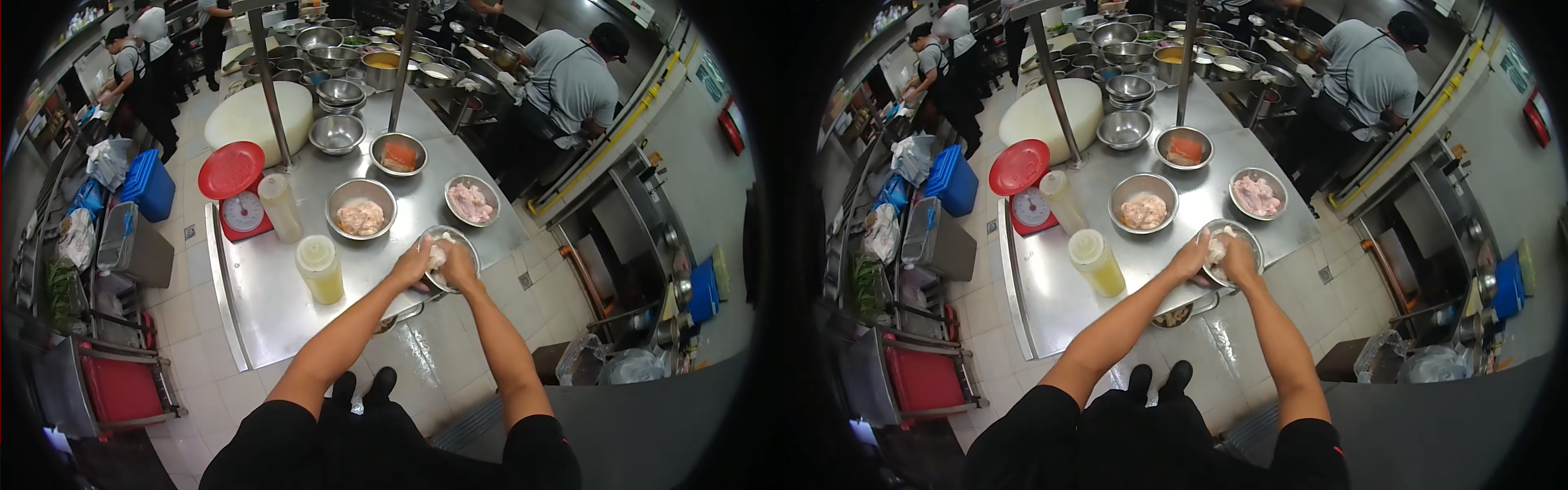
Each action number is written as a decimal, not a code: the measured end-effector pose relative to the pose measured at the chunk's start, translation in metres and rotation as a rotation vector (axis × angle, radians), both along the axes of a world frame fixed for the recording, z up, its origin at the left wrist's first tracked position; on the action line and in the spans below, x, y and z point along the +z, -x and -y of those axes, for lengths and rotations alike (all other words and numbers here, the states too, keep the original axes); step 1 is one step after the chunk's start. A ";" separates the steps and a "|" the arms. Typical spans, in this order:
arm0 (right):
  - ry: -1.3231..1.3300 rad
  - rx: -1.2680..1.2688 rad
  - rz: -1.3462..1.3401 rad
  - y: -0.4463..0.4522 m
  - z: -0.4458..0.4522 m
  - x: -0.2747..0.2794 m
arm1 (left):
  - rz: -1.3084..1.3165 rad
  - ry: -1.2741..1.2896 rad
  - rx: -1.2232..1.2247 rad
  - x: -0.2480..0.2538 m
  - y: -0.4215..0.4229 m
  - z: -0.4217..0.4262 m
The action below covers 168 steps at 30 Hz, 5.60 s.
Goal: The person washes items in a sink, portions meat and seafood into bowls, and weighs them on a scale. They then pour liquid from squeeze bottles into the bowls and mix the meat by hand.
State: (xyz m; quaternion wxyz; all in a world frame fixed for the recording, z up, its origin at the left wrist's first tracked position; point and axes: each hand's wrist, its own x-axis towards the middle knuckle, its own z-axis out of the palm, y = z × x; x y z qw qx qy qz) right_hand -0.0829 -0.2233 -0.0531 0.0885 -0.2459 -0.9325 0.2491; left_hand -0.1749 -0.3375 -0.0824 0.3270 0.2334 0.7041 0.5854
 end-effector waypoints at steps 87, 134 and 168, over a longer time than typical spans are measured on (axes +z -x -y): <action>0.656 -1.468 -0.408 -0.508 0.016 -0.221 | -0.588 -0.229 -1.022 -0.052 -0.508 -0.338; 0.099 -0.105 0.335 0.074 -0.147 -0.314 | 0.821 0.356 -0.060 -0.248 -0.076 0.119; 0.598 -0.362 0.067 -0.236 0.013 -0.159 | 0.875 0.052 -0.255 -0.198 -0.200 0.022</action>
